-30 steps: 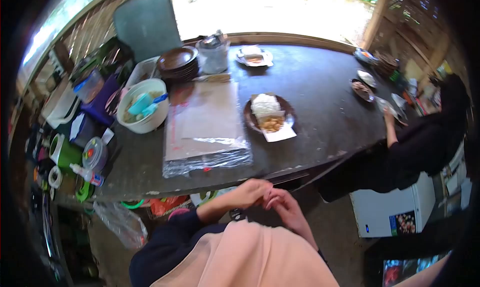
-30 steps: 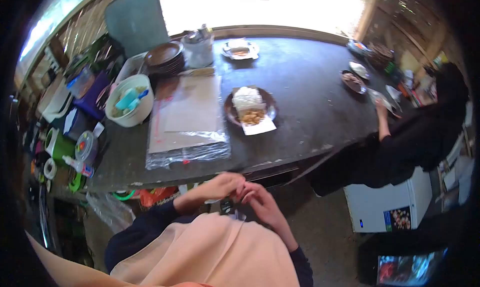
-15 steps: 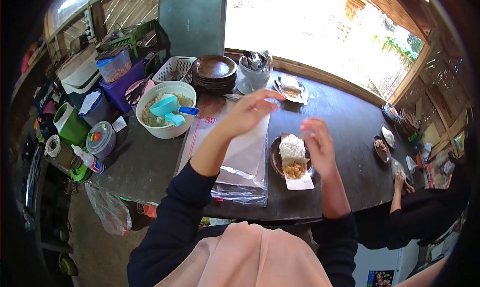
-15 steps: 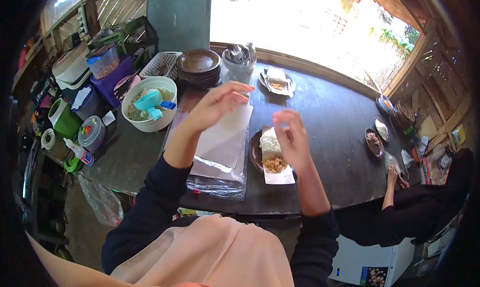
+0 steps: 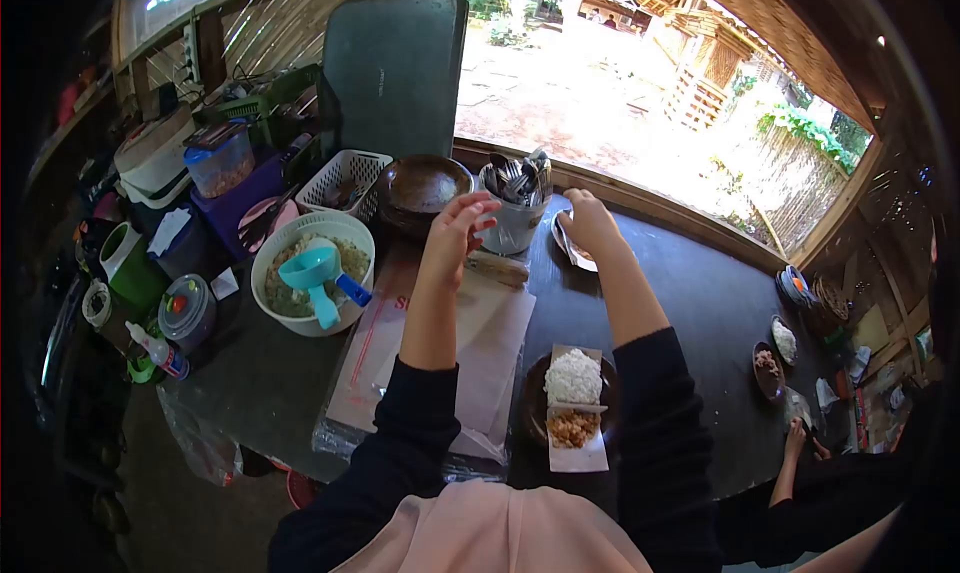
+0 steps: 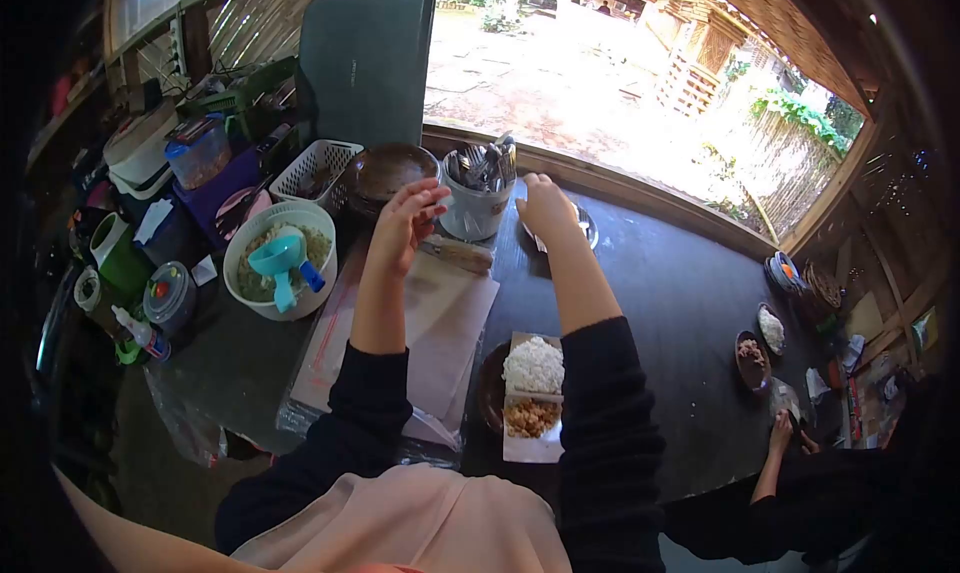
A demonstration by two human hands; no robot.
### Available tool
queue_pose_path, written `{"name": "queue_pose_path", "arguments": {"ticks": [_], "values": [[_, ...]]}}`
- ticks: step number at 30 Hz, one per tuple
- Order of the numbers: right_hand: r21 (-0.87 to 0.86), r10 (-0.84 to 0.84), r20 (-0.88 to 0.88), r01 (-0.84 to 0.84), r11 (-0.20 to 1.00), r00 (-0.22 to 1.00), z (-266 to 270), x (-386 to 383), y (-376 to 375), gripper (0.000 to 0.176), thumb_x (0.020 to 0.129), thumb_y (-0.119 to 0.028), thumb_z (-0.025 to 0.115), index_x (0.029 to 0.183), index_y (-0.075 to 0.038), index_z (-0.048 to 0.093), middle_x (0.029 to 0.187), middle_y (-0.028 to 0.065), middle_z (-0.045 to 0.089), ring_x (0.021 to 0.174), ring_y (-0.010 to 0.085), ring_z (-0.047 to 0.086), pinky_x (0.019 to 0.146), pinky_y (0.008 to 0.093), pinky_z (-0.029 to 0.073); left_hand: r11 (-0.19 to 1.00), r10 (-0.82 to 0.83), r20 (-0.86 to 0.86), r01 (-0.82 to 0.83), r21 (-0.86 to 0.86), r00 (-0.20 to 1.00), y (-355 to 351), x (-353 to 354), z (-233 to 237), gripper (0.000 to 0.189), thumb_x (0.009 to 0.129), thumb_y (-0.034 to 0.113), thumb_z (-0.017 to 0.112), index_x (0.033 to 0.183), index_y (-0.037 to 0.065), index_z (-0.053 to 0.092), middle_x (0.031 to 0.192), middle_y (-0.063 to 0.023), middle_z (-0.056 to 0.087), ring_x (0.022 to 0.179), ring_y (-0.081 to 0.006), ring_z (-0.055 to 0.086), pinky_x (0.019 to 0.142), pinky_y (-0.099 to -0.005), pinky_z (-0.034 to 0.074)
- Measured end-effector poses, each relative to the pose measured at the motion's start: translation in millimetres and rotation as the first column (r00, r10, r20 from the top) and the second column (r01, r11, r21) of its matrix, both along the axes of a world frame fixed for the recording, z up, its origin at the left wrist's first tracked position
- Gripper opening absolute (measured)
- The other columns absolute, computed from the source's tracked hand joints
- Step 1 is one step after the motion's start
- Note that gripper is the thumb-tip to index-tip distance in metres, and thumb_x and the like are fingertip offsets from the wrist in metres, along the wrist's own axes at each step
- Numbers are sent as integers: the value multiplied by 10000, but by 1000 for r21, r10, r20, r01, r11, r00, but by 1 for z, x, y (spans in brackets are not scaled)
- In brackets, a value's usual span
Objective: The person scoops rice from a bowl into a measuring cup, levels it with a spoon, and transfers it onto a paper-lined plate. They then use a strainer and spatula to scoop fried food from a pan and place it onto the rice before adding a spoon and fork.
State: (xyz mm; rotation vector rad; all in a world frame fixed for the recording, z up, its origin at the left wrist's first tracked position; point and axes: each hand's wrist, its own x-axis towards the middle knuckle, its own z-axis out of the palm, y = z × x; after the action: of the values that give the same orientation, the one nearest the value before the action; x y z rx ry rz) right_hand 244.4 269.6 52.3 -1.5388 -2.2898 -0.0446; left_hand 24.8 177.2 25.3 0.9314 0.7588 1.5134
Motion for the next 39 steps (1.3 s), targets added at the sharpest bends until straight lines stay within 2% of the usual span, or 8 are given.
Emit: {"name": "queue_pose_path", "arguments": {"ticks": [3,13,22,28,30,33,36,39], "values": [[200,-1,-66,14,980,998,-5,-15,34,457,763,-183,590,1148,30,463,1134,232,529,1035,346,538,868,413,454,997,-54,-53,50,-64,997,15,-4,-8,231,864,226,493,1071,173,580,1018,13,639,852,-78,559,697,-239,368],[87,-63,-328,97,991,943,-26,-35,64,307,719,-145,570,958,45,539,956,244,587,916,381,582,809,436,469,990,-74,-147,55,-128,986,31,20,-19,255,856,227,519,1090,131,553,1003,19,639,839,-58,548,719,-246,373],[329,179,-469,-16,944,865,10,-25,52,314,730,-143,587,996,23,564,933,196,598,870,332,588,790,381,464,988,-144,-272,120,-102,951,32,29,-23,253,863,243,536,1090,132,553,1047,2,629,880,-66,551,733,-241,390],[586,435,-272,-211,783,858,65,-49,-7,318,743,-144,610,1039,-33,570,966,141,587,935,293,560,801,371,468,1000,-1,-268,6,16,963,27,32,-14,272,865,216,535,1112,101,537,1094,-7,597,908,-38,526,718,-215,390],[605,497,-184,-300,737,848,74,-62,-30,311,746,-141,611,1038,-41,572,973,131,582,947,285,553,801,371,470,920,337,-292,-248,302,895,29,38,-16,347,849,124,515,1179,21,487,1115,-92,560,852,-131,550,722,-254,432],[554,620,-76,-484,677,781,74,-82,-54,320,746,-137,618,1048,-45,572,976,110,572,927,271,548,783,358,479,806,530,-335,-341,483,779,29,38,-16,400,831,90,523,1215,-2,455,1162,-125,518,864,-173,552,749,-276,444],[416,718,-276,-594,689,639,67,-96,-73,364,725,-125,650,1069,-34,570,963,95,562,899,257,548,781,332,482,763,512,-257,-298,574,820,20,35,-9,317,844,109,506,1136,-14,501,1044,-119,564,848,-168,553,738,-279,444],[532,743,-167,-575,621,648,53,-104,-64,386,718,-83,667,1086,-16,570,960,109,583,829,235,582,753,313,482,828,315,-199,-166,536,928,28,25,-16,203,903,159,455,957,-16,544,841,-82,583,751,-133,544,676,-252,433]]}}
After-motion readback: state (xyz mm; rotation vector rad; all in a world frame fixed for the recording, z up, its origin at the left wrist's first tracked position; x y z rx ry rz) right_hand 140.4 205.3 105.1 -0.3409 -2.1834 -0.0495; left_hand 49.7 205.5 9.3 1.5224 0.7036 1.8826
